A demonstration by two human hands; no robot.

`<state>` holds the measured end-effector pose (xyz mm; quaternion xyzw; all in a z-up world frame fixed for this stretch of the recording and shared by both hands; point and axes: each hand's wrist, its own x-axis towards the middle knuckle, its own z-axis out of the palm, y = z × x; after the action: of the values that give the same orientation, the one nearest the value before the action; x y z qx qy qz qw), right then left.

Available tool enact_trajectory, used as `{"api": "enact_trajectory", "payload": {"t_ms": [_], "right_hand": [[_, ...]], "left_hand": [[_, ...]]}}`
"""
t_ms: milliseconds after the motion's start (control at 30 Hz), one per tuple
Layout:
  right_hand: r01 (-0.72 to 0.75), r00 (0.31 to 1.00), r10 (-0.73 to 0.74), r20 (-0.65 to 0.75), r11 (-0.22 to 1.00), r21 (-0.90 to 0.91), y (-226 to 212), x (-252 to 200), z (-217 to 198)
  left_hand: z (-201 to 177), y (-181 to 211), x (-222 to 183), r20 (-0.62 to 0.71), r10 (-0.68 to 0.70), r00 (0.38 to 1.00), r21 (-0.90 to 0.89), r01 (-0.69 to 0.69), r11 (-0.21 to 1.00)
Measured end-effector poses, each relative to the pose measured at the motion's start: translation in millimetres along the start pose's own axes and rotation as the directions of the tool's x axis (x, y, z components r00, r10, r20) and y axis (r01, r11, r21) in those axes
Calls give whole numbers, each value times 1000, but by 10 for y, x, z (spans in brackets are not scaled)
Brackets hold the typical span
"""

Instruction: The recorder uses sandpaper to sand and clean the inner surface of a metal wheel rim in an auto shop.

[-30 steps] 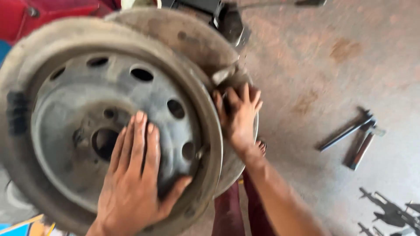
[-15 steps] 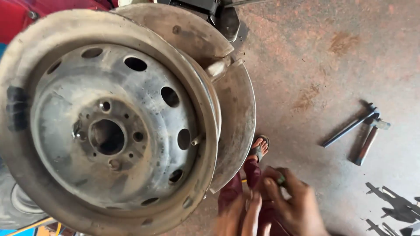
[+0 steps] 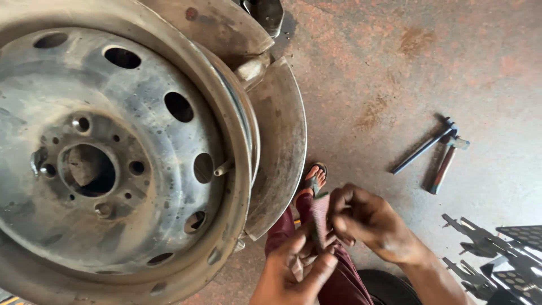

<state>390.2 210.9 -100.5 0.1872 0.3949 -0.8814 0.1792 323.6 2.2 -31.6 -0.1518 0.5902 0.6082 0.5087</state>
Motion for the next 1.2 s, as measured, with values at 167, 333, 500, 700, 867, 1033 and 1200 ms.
{"api": "enact_trajectory", "payload": {"t_ms": [167,333,500,700,867,1033,1200], "right_hand": [[3,997,-15,-70,985,-171,-428,160,441],[-93,963,-63,-262,836,-541,-336,148,520],[-140,956,15,-294,902,-409,-443,169,584],[-23,982,-111,-152,733,-680,-459,95,410],[-128,978,-15,-210,747,-653,-255,49,169],[-280,900,-53,-433,690,-668,47,137,124],[155,753,172,-636,892,425,-182,382,752]], "left_hand": [[37,210,103,-18,77,997,26,-76,997],[112,394,120,-2,443,897,539,-372,756],[82,420,158,86,543,836,630,-467,620],[21,496,252,75,383,921,480,-371,795],[56,695,352,-55,138,989,438,-100,893],[64,625,456,-188,-209,960,184,243,952],[4,304,527,-307,-59,950,-149,13,989]]}}
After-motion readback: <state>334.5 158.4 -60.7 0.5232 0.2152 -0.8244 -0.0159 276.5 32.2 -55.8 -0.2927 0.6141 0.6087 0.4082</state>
